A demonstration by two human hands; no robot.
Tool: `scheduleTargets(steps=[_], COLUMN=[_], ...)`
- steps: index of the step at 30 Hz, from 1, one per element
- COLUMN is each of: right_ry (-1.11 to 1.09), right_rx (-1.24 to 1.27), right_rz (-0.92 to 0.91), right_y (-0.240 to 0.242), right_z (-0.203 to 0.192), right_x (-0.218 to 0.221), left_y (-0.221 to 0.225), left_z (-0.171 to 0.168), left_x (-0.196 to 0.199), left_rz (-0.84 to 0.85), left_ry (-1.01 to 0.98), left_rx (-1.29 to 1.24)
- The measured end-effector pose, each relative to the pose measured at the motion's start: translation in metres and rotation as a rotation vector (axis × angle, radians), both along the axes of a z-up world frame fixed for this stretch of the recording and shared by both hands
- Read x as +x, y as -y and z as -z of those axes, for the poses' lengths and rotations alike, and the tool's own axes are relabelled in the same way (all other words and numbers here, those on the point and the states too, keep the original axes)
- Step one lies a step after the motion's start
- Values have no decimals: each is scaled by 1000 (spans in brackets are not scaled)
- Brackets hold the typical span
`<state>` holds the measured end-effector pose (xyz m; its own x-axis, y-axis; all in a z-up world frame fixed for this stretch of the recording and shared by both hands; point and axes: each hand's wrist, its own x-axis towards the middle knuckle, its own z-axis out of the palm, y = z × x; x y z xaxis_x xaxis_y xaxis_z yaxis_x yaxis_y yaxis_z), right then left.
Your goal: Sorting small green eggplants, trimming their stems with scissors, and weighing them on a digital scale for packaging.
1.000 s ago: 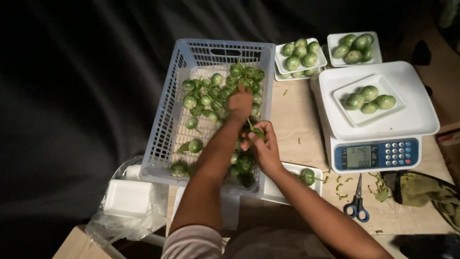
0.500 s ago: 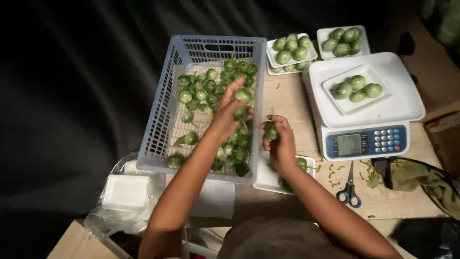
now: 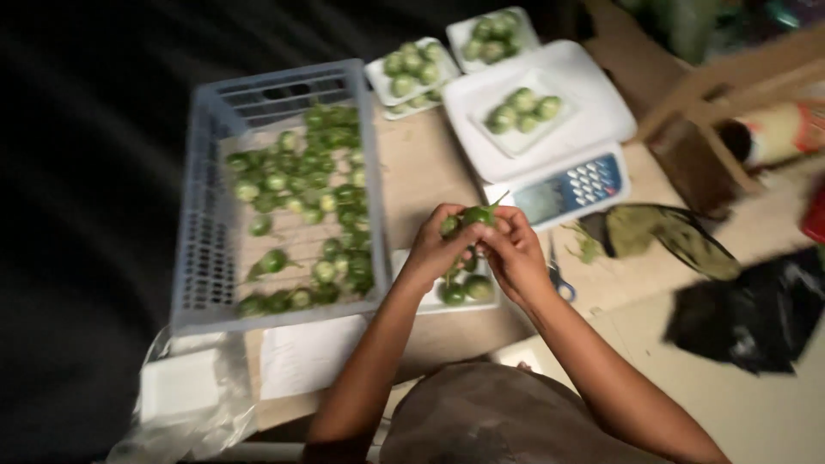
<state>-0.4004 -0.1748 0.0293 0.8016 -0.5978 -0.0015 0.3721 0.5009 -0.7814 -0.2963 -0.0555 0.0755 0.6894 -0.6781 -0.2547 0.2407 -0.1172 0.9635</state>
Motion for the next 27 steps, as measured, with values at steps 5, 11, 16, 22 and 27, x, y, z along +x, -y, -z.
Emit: scheduleTargets(steps=[5, 11, 16, 22, 27], right_ry=[-249, -1357, -1444, -1403, -1289], right_rx=[-265, -1268, -1209, -1288, -1134], right_rz=[77, -85, -112, -242, -329], right_y=[39, 71, 68, 93, 82], right_z=[18, 105, 104, 111, 26], right_x=[-59, -116, -117, -120, -132], left_y=[23, 22, 20, 32, 37], left_z=[41, 59, 74, 83, 70], left_x=[-30, -42, -50, -66, -72], left_rz=[79, -2, -79, -167, -185], left_ry=[-171, -580, -586, -469, -327], left_rx=[91, -239, -377, -360, -190])
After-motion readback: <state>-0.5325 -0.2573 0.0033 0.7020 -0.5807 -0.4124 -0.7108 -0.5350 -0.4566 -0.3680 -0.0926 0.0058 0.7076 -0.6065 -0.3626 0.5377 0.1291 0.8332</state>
